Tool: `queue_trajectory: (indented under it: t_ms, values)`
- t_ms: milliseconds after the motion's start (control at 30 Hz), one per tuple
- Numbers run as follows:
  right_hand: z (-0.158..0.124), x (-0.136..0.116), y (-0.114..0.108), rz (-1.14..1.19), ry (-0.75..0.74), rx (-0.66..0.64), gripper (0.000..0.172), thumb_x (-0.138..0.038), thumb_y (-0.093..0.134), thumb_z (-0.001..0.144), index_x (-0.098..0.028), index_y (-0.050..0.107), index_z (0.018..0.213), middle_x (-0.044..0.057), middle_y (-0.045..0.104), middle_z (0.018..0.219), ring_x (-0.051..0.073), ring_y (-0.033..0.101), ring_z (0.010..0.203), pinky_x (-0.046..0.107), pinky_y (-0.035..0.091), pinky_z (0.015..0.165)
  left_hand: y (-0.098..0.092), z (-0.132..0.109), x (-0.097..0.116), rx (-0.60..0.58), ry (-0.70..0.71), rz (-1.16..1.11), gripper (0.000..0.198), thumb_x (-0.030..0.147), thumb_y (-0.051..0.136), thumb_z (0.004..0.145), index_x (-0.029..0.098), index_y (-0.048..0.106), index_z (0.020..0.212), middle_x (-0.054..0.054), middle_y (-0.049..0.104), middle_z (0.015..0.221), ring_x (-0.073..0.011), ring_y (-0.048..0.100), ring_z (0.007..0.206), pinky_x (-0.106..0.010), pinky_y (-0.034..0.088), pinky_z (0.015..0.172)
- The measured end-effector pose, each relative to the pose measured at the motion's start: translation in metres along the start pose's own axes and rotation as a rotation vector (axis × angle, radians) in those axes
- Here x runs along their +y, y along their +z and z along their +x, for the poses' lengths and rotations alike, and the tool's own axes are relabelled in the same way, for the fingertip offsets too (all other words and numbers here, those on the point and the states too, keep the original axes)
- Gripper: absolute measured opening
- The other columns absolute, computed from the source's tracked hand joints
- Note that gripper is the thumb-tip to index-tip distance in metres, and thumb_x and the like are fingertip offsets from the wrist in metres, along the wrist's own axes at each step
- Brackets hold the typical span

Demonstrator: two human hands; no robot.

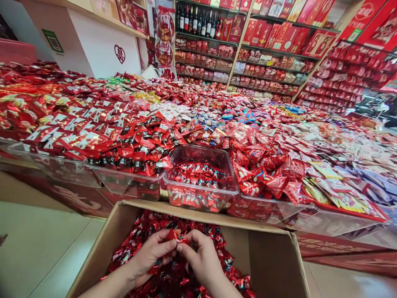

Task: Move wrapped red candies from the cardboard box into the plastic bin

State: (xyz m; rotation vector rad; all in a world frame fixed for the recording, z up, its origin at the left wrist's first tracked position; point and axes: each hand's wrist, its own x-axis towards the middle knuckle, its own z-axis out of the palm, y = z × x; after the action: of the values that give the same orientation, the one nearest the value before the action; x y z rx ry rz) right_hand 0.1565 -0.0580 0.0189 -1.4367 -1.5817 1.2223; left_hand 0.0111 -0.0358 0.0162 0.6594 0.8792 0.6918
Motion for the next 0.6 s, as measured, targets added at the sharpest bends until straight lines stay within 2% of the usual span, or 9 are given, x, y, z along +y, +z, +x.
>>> queue_trajectory:
  t_ms: [100, 167, 233, 300, 367, 500, 600]
  values:
    - [-0.001, 0.006, 0.005, -0.123, -0.178, 0.155, 0.013, -0.027, 0.046, 0.074, -0.018, 0.055, 0.069, 0.002, 0.056, 0.062, 0.014, 0.052, 0.059, 0.025, 0.041, 0.054, 0.001, 0.001, -0.002, 0.011, -0.006, -0.027, 0.037, 0.033, 0.062, 0.063, 0.020, 0.051, 0.096, 0.004, 0.053, 0.063, -0.0052, 0.045, 0.050, -0.014, 0.025, 0.036]
    - [-0.003, 0.006, 0.005, -0.215, -0.328, 0.250, 0.013, -0.021, 0.043, 0.074, -0.019, 0.056, 0.075, 0.004, 0.055, 0.069, 0.015, 0.051, 0.066, 0.028, 0.042, 0.060, 0.002, 0.002, -0.002, 0.043, 0.011, -0.034, 0.036, 0.035, 0.063, 0.061, 0.020, 0.052, 0.092, 0.004, 0.052, 0.065, -0.0058, 0.046, 0.050, -0.014, 0.024, 0.036]
    - [-0.006, 0.004, 0.004, -0.229, -0.397, 0.249, 0.019, -0.017, 0.038, 0.075, -0.020, 0.055, 0.084, 0.005, 0.054, 0.078, 0.016, 0.050, 0.075, 0.029, 0.042, 0.066, 0.004, 0.002, 0.001, 0.083, 0.041, -0.027, 0.033, 0.034, 0.064, 0.060, 0.017, 0.054, 0.088, 0.004, 0.052, 0.063, -0.0057, 0.045, 0.050, -0.015, 0.024, 0.037]
    - [-0.008, 0.001, 0.002, -0.182, -0.368, 0.209, 0.020, -0.015, 0.037, 0.075, -0.020, 0.053, 0.086, 0.007, 0.053, 0.086, 0.016, 0.050, 0.081, 0.030, 0.042, 0.071, 0.005, 0.002, 0.003, 0.103, 0.070, -0.011, 0.035, 0.031, 0.063, 0.061, 0.017, 0.055, 0.092, 0.003, 0.055, 0.064, -0.0049, 0.043, 0.049, -0.015, 0.025, 0.039]
    - [-0.009, -0.001, 0.002, -0.064, -0.267, 0.169, 0.017, -0.017, 0.039, 0.075, -0.020, 0.052, 0.085, 0.007, 0.052, 0.091, 0.016, 0.051, 0.081, 0.029, 0.043, 0.071, 0.006, 0.001, 0.006, 0.102, 0.105, -0.006, 0.042, 0.028, 0.064, 0.061, 0.017, 0.052, 0.100, 0.000, 0.060, 0.074, -0.0054, 0.043, 0.052, -0.016, 0.027, 0.042]
    - [-0.005, 0.004, 0.009, 0.266, -0.056, 0.186, 0.016, -0.028, 0.050, 0.070, -0.020, 0.049, 0.085, 0.004, 0.058, 0.080, 0.015, 0.055, 0.070, 0.027, 0.046, 0.062, 0.005, 0.002, 0.006, 0.079, 0.138, -0.020, 0.046, 0.024, 0.065, 0.059, 0.018, 0.050, 0.102, -0.003, 0.062, 0.085, -0.0068, 0.045, 0.055, -0.017, 0.028, 0.044]
    - [-0.001, 0.010, 0.016, 0.361, -0.029, 0.240, 0.017, -0.032, 0.054, 0.067, -0.020, 0.050, 0.080, 0.003, 0.059, 0.077, 0.016, 0.055, 0.071, 0.027, 0.046, 0.063, 0.002, 0.005, 0.005, 0.037, 0.110, 0.000, 0.044, 0.025, 0.065, 0.059, 0.018, 0.052, 0.100, -0.002, 0.063, 0.080, -0.0048, 0.041, 0.047, -0.017, 0.027, 0.041]
